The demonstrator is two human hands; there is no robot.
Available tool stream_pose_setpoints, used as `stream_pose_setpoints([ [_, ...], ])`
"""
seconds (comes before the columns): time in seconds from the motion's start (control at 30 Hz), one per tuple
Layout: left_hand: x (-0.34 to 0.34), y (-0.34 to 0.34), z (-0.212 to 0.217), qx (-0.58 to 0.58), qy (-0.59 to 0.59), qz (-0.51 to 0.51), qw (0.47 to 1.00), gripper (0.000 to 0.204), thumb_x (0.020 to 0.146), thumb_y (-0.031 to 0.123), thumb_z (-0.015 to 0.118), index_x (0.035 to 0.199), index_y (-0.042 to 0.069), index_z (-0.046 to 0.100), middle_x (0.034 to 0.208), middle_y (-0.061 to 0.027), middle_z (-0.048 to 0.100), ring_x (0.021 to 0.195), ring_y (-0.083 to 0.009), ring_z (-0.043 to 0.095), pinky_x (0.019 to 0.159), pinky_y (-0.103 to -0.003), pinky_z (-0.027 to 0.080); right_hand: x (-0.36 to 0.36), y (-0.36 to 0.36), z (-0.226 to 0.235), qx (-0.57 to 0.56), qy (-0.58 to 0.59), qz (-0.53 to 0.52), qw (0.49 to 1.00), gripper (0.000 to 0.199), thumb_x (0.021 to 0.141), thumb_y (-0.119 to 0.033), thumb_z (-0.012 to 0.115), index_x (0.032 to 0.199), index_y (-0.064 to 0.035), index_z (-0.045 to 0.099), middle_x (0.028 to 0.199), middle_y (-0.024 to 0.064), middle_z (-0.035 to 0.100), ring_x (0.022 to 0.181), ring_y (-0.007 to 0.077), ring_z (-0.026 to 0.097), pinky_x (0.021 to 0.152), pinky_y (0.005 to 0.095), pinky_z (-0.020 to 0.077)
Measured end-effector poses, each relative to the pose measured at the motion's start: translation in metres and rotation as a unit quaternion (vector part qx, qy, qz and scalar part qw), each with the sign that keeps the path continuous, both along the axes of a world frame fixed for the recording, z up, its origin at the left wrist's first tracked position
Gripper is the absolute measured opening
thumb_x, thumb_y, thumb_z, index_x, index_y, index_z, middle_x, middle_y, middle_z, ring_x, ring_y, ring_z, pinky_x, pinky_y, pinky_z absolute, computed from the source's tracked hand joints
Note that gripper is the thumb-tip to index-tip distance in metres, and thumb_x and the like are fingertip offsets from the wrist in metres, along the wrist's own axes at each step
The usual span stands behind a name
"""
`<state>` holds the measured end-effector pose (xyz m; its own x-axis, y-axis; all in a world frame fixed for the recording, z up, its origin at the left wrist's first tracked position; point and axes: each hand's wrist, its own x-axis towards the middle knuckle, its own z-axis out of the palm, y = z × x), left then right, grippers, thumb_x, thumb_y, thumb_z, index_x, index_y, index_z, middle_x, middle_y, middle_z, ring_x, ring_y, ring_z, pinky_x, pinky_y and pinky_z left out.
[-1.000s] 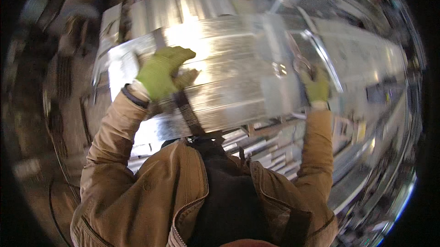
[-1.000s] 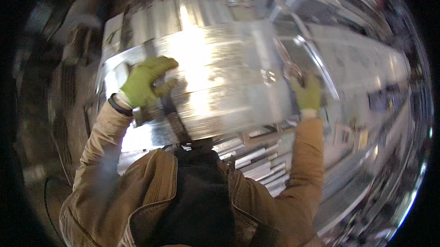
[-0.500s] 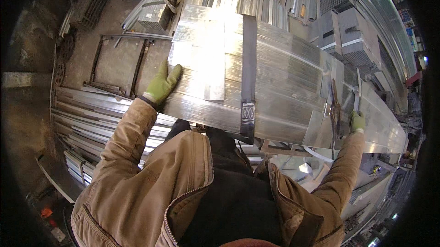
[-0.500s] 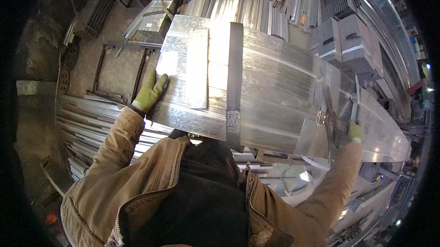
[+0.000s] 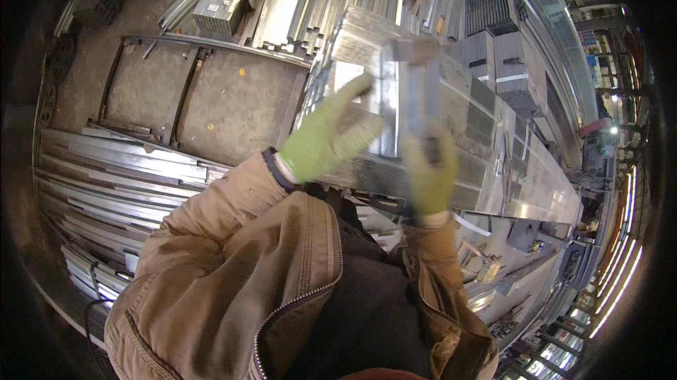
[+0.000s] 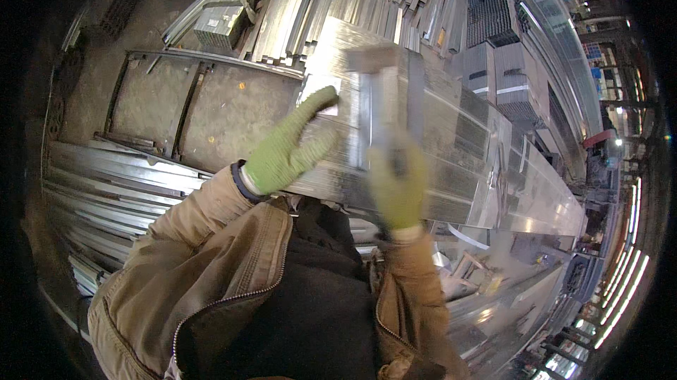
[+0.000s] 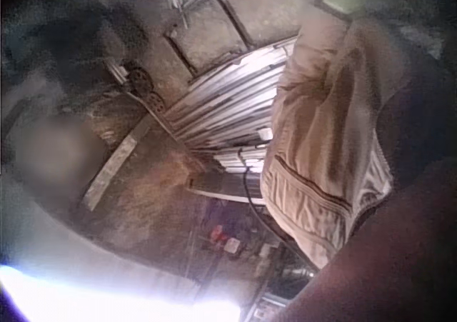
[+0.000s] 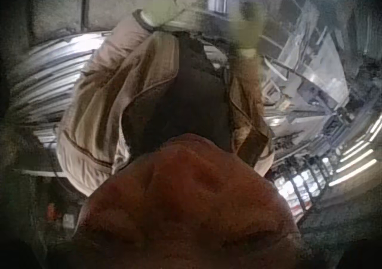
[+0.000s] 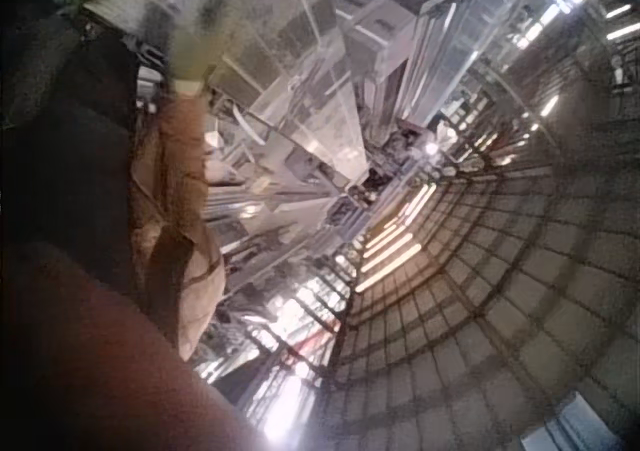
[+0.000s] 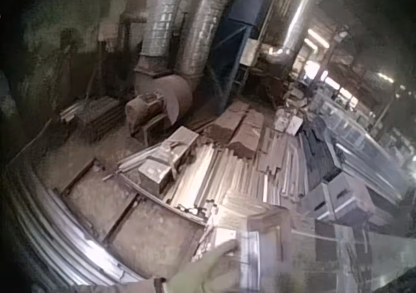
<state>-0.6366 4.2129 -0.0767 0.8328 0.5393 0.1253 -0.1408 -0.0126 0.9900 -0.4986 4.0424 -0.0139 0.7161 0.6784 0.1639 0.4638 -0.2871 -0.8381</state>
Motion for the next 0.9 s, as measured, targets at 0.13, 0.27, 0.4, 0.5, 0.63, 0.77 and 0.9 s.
stream_pose_setpoints([
  [0.13, -0.043, 0.022, 0.004, -0.291, -0.057, 0.053, 0.953, 0.051, 0.108, 0.032, 0.064, 0.146, 0.001, 0.049, 0.116, -0.0131, 0.069, 0.108, -0.0232, 0.067, 0.095, -0.034, 0.056, -0.082, 0.056, -0.017, -0.049, -0.029, 0.202, 0.978, 0.043, 0.093, -0.016, 0.074, 0.132, 0.0011, 0.066, 0.124, 0.0222, 0.069, 0.114, 0.0369, 0.067, 0.099, 0.0434, 0.0528],
  [0.27, -0.123, 0.085, -0.057, -0.267, 0.029, 0.224, 0.937, 0.042, 0.108, 0.031, 0.065, 0.141, 0.007, 0.057, 0.091, -0.0039, 0.065, 0.077, -0.0135, 0.062, 0.066, -0.026, 0.053, -0.060, 0.035, -0.015, -0.025, -0.151, 0.308, 0.939, 0.038, 0.094, -0.012, 0.073, 0.129, 0.0011, 0.069, 0.127, 0.0207, 0.071, 0.119, 0.0334, 0.068, 0.103, 0.0419, 0.0528],
  [0.4, -0.195, 0.093, -0.143, -0.251, 0.204, 0.271, 0.907, 0.041, 0.104, 0.043, 0.068, 0.125, 0.008, 0.063, 0.078, -0.0024, 0.062, 0.052, -0.0112, 0.050, 0.047, -0.028, 0.039, 0.027, 0.005, -0.027, -0.027, -0.195, -0.034, 0.980, 0.035, 0.102, -0.013, 0.065, 0.133, 0.0028, 0.068, 0.132, 0.0195, 0.071, 0.120, 0.0270, 0.068, 0.103, 0.0367, 0.0521],
  [0.5, -0.209, 0.055, -0.181, -0.344, 0.248, 0.287, 0.859, 0.046, 0.102, 0.046, 0.070, 0.127, 0.009, 0.062, 0.075, -0.0028, 0.061, 0.049, -0.0119, 0.050, 0.044, -0.029, 0.038, 0.086, -0.011, -0.066, -0.043, -0.176, -0.102, 0.978, 0.037, 0.107, -0.017, 0.059, 0.138, 0.0022, 0.065, 0.136, 0.0209, 0.069, 0.124, 0.0299, 0.066, 0.107, 0.0384, 0.0494],
  [0.63, -0.180, 0.048, -0.191, -0.359, 0.190, 0.239, 0.882, 0.055, 0.101, 0.049, 0.070, 0.136, 0.006, 0.061, 0.075, -0.0037, 0.062, 0.050, -0.0127, 0.053, 0.046, -0.028, 0.039, 0.120, -0.048, -0.112, -0.169, -0.297, -0.052, 0.938, 0.038, 0.107, -0.020, 0.058, 0.137, 0.0014, 0.066, 0.137, 0.0223, 0.069, 0.128, 0.0340, 0.064, 0.109, 0.0412, 0.0472],
  [0.77, -0.144, 0.057, -0.182, -0.264, 0.125, 0.191, 0.937, 0.052, 0.103, 0.049, 0.068, 0.133, 0.006, 0.063, 0.076, -0.0031, 0.062, 0.054, -0.0118, 0.054, 0.049, -0.027, 0.041, 0.123, -0.063, -0.127, -0.151, -0.290, -0.044, 0.944, 0.038, 0.106, -0.022, 0.059, 0.136, 0.0013, 0.066, 0.135, 0.0236, 0.069, 0.127, 0.0372, 0.065, 0.110, 0.0428, 0.0470],
  [0.9, -0.124, 0.034, -0.183, -0.329, 0.202, 0.198, 0.901, 0.045, 0.106, 0.047, 0.064, 0.126, 0.007, 0.067, 0.073, 0.0006, 0.058, 0.058, -0.0095, 0.053, 0.052, -0.027, 0.041, 0.121, -0.055, -0.122, -0.163, -0.299, -0.052, 0.939, 0.039, 0.105, -0.022, 0.062, 0.136, 0.0007, 0.066, 0.135, 0.0231, 0.069, 0.127, 0.0378, 0.065, 0.111, 0.0435, 0.0460],
])
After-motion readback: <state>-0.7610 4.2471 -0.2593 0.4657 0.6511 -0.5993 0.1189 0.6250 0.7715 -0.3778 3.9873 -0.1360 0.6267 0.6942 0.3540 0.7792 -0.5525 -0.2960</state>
